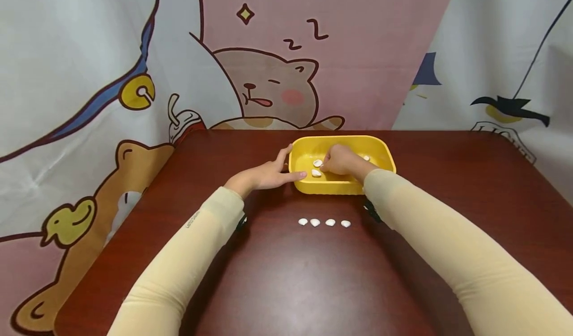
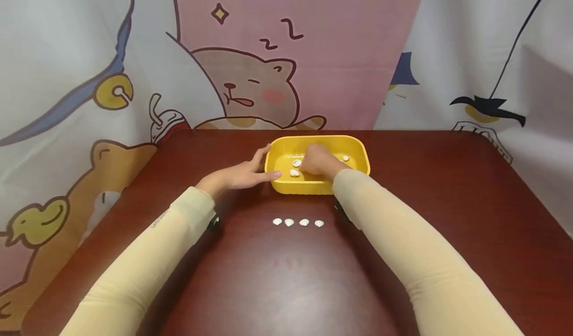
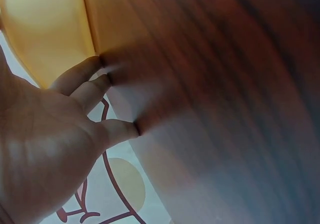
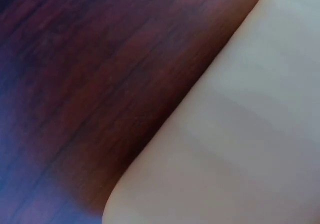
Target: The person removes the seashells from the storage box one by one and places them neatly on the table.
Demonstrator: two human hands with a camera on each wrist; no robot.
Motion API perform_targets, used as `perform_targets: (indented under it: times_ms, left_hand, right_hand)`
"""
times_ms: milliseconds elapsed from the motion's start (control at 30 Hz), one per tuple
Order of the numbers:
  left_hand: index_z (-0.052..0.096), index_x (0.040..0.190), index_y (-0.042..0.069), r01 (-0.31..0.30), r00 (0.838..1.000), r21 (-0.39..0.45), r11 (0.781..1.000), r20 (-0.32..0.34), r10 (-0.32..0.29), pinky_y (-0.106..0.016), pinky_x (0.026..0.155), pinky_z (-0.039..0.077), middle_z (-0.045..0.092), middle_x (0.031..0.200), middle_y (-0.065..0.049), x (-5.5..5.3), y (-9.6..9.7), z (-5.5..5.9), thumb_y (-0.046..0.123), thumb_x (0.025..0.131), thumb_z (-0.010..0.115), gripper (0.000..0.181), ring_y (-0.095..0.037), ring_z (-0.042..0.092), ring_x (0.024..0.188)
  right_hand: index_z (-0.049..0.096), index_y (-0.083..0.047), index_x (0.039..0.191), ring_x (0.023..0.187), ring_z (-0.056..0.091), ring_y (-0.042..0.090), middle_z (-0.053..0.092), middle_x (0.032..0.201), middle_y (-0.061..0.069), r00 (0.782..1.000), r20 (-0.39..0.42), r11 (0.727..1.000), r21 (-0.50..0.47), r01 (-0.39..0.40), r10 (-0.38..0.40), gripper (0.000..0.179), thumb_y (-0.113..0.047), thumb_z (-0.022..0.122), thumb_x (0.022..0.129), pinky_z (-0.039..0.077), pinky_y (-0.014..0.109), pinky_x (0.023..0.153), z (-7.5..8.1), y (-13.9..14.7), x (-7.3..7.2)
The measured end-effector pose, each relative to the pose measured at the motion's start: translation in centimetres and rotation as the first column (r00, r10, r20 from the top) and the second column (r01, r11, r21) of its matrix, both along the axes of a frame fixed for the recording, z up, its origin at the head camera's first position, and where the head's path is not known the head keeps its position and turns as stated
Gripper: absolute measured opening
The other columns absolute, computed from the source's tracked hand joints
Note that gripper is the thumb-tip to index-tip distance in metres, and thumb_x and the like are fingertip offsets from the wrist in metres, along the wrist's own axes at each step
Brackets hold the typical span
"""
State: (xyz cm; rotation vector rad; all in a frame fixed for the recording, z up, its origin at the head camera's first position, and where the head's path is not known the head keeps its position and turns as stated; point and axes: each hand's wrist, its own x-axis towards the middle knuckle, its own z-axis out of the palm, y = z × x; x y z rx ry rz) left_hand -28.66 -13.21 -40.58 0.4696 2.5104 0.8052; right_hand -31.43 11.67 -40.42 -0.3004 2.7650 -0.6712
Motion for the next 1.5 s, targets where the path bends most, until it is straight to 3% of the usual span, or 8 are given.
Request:
perform_targets:
  times_ms: [233, 433, 533, 700, 900, 1033, 1267, 1500]
  left_hand:
    - [-0.010, 0.170, 0.037, -0.002, 1.000, 0.008, 1.000, -0.014, 0.002, -0.055, 0.132, 0.026, 0.038, 0.172, -0.013, 0.1, -0.2, -0.5, 0.084, 0.090, 0.058, 0.116, -0.030, 0.031, 0.163]
    - [-0.011, 0.170, 0.037, 0.008, 1.000, 0.005, 1.000, -0.011, -0.008, -0.057, 0.132, 0.027, 0.038, 0.172, -0.013, 0.1, -0.1, -0.2, 0.085, 0.090, 0.058, 0.116, -0.032, 0.031, 0.163]
    - [-0.012, 0.170, 0.036, 0.021, 1.000, 0.007, 1.000, -0.021, -0.021, -0.056, 0.132, 0.027, 0.041, 0.170, -0.013, 0.0, 0.0, -0.2, 0.083, 0.091, 0.058, 0.115, -0.031, 0.032, 0.163]
    - [-0.012, 0.170, 0.036, 0.020, 1.000, 0.003, 1.000, -0.021, -0.020, -0.055, 0.132, 0.027, 0.040, 0.171, -0.013, 0.1, 0.0, -0.3, 0.082, 0.092, 0.058, 0.114, -0.031, 0.032, 0.162]
    - [-0.014, 0.169, 0.040, 0.017, 1.000, -0.010, 1.000, -0.013, -0.017, -0.056, 0.132, 0.026, 0.033, 0.174, -0.014, -0.1, 0.0, -0.3, 0.085, 0.090, 0.056, 0.115, -0.032, 0.030, 0.163]
    - [-0.015, 0.168, 0.041, 0.012, 1.000, -0.022, 1.000, -0.018, -0.012, -0.056, 0.132, 0.026, 0.030, 0.175, -0.015, -0.3, 0.0, -0.2, 0.085, 0.091, 0.055, 0.114, -0.033, 0.030, 0.163]
    - [-0.016, 0.169, 0.039, 0.022, 1.000, -0.022, 1.000, -0.009, -0.023, -0.055, 0.132, 0.026, 0.033, 0.174, -0.014, -0.3, 0.0, -0.1, 0.085, 0.090, 0.055, 0.115, -0.031, 0.031, 0.163]
    - [-0.013, 0.169, 0.036, 0.020, 1.000, -0.006, 1.000, -0.012, -0.020, -0.055, 0.132, 0.026, 0.040, 0.171, -0.013, -0.3, 0.0, -0.1, 0.082, 0.092, 0.057, 0.115, -0.030, 0.032, 0.163]
  right_hand:
    - [0.061, -0.010, 0.072, 0.067, 0.047, 0.015, 0.048, 0.068, -0.001, 0.999, 0.039, 1.000, 0.010, 0.000, 0.000, 0.033, -0.025, 0.073, 0.098, 0.038, 0.024, 0.060, -0.4, 0.3, -0.7]
    - [0.062, -0.005, 0.074, 0.059, 0.042, 0.014, 0.043, 0.060, -0.003, 0.997, 0.078, 1.000, 0.008, 0.019, -0.019, 0.040, -0.033, 0.077, 0.098, 0.035, 0.025, 0.056, 0.2, 1.8, -1.0]
    - [0.069, -0.001, 0.086, 0.064, 0.045, 0.014, 0.047, 0.065, -0.002, 0.999, 0.048, 1.000, -0.014, -0.014, 0.014, 0.033, -0.032, 0.078, 0.098, 0.037, 0.026, 0.060, 0.3, 2.6, -0.9]
    - [0.072, -0.003, 0.109, 0.076, 0.052, 0.019, 0.057, 0.080, 0.003, 0.991, -0.013, 0.990, -0.027, -0.137, 0.137, 0.026, -0.024, 0.081, 0.095, 0.042, 0.028, 0.070, 0.1, 3.3, -0.7]
    - [0.078, -0.006, 0.104, 0.080, 0.056, 0.021, 0.067, 0.084, 0.008, 0.960, -0.140, 0.970, 0.002, -0.245, 0.243, 0.016, -0.017, 0.081, 0.093, 0.042, 0.030, 0.072, -0.3, 3.5, -0.9]
    - [0.082, -0.006, 0.108, 0.081, 0.059, 0.023, 0.071, 0.085, 0.009, 0.949, -0.177, 0.965, 0.026, -0.260, 0.260, 0.017, -0.017, 0.081, 0.094, 0.045, 0.032, 0.073, -0.5, 3.5, -0.9]
    - [0.085, -0.005, 0.109, 0.095, 0.066, 0.027, 0.081, 0.105, 0.014, 0.949, -0.191, 0.968, 0.062, -0.244, 0.251, 0.018, -0.016, 0.078, 0.097, 0.054, 0.044, 0.090, -0.6, 3.1, -0.8]
    - [0.082, -0.006, 0.095, 0.085, 0.060, 0.024, 0.076, 0.088, 0.008, 0.947, -0.222, 0.973, 0.068, -0.222, 0.231, 0.012, -0.017, 0.078, 0.098, 0.048, 0.035, 0.079, -0.9, 3.0, -0.9]
